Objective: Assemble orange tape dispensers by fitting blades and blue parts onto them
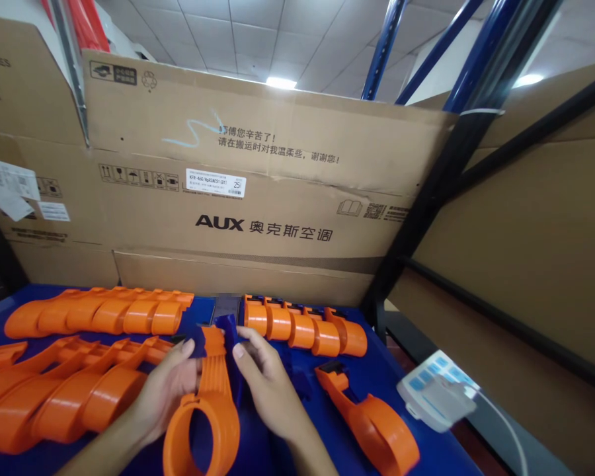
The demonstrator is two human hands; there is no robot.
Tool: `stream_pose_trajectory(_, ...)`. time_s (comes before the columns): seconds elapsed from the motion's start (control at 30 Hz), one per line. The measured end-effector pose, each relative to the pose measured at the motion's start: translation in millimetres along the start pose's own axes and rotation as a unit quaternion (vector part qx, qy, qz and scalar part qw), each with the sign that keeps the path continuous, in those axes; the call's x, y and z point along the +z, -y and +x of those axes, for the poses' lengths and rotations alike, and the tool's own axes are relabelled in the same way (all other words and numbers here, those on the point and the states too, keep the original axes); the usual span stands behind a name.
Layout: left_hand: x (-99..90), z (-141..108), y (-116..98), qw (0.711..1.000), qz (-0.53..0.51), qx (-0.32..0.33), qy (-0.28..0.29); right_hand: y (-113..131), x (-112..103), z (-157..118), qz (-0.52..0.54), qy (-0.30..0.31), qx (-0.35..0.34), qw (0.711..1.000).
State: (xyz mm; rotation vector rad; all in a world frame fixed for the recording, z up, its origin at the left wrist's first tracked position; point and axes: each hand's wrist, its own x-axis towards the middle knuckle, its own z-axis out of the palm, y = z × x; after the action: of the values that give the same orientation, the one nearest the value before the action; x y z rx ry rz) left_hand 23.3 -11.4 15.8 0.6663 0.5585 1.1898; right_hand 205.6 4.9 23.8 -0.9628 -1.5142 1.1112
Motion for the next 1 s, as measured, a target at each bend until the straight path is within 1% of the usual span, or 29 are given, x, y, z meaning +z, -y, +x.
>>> stream_pose_trajectory(0.07,-1.9,1,1,0.999,-0.011,0.022,0.021,1,1,1,0.006,-0.004,-0.012,1.0)
stream_pose_trajectory(0.1,-3.2,2,1,0.999,-0.006,0.036,0.022,1,1,2,0.005,-0.008,-0.018,1.0)
stream_pose_trajectory(0.17,-6.5,4,1,0.998,0.011,0.061,0.007,3,-2,5,-0.004,-0.027,-0.026,0.999)
stream_pose_trajectory(0.23,-9.8,6,2,0.997,0.015,0.072,-0.011,5,-5,7,-0.02,-0.045,-0.027,0.998)
stream_pose_trajectory(0.37,-12.9,10,3,0.995,0.021,0.093,-0.023,8,-10,9,-0.055,-0.046,-0.042,0.997)
stream_pose_trajectory(0.47,-12.4,12,3,0.992,0.026,0.115,-0.046,7,-11,9,-0.074,-0.052,-0.066,0.994)
stream_pose_trajectory(0.53,-11.9,13,3,0.989,0.027,0.132,-0.064,5,-12,9,-0.073,-0.06,-0.087,0.992)
stream_pose_trajectory(0.63,-11.1,14,2,0.986,0.038,0.148,-0.073,0,-14,10,-0.062,-0.063,-0.105,0.991)
stream_pose_trajectory(0.8,-8.4,13,-1,0.982,0.059,0.16,-0.079,-7,-14,11,-0.06,-0.041,-0.101,0.992)
stream_pose_trajectory(1.0,-6.8,12,-2,0.982,0.057,0.158,-0.08,-7,-10,11,-0.039,-0.038,-0.076,0.996)
